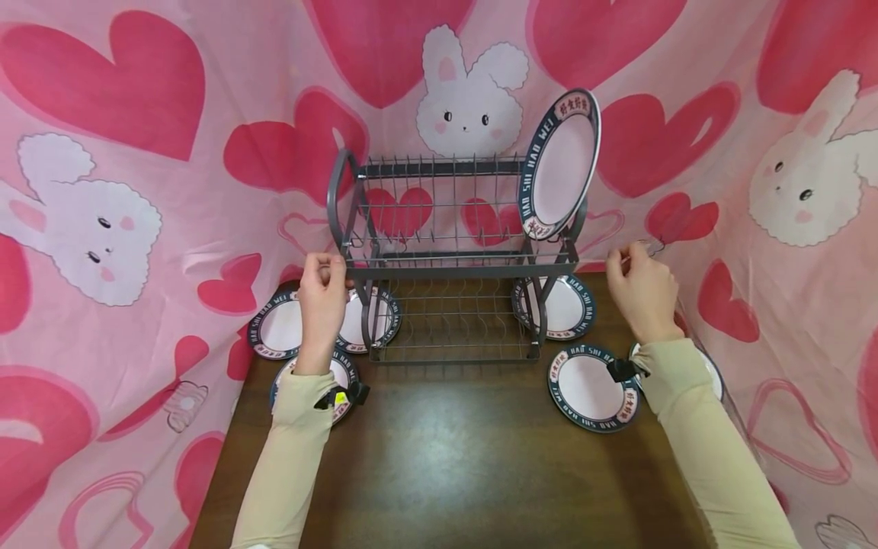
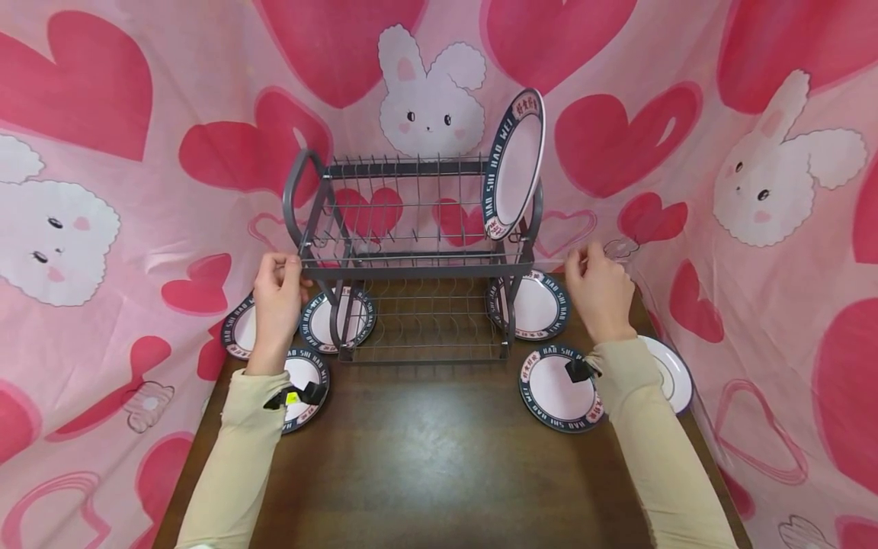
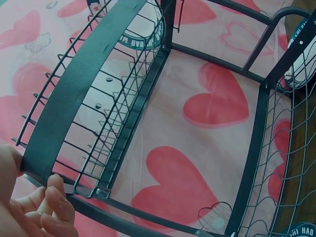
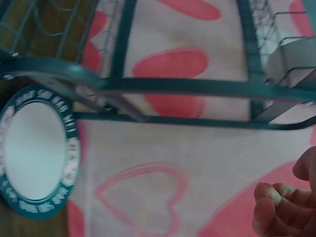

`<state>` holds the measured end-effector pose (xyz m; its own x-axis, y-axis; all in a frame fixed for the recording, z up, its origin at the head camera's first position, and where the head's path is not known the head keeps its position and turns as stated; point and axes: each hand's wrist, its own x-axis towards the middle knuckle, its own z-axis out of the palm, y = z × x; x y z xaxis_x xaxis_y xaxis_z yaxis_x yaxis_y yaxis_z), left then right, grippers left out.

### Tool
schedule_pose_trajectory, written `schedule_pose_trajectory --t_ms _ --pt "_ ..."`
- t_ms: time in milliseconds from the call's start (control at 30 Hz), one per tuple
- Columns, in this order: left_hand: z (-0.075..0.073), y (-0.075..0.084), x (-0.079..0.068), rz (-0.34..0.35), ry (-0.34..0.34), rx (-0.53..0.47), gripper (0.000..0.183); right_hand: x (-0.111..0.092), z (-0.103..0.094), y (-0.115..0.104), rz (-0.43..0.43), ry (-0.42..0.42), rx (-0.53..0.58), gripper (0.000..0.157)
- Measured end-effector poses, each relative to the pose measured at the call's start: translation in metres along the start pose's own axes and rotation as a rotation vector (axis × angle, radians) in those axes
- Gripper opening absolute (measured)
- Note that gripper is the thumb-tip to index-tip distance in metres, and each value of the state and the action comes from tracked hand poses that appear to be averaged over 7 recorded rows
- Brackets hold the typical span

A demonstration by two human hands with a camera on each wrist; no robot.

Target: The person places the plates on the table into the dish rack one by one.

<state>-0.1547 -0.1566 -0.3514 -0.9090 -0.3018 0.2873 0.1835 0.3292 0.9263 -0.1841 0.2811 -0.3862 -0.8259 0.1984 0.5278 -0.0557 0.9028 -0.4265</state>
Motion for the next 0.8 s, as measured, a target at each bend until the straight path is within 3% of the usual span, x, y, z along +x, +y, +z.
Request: schedule_pose_trajectory --t_ms 200,800 --pt "0.0 -0.001 0.001 0.003 0.004 -0.002 0.022 -0.009 0.018 0.021 0.057 -0.033 -0.04 0.03" --pt "-0.001 -0.001 0.001 0.01 0.004 -0.017 0.021 -0.033 0.066 0.066 0.248 -0.341 -0.082 0.039"
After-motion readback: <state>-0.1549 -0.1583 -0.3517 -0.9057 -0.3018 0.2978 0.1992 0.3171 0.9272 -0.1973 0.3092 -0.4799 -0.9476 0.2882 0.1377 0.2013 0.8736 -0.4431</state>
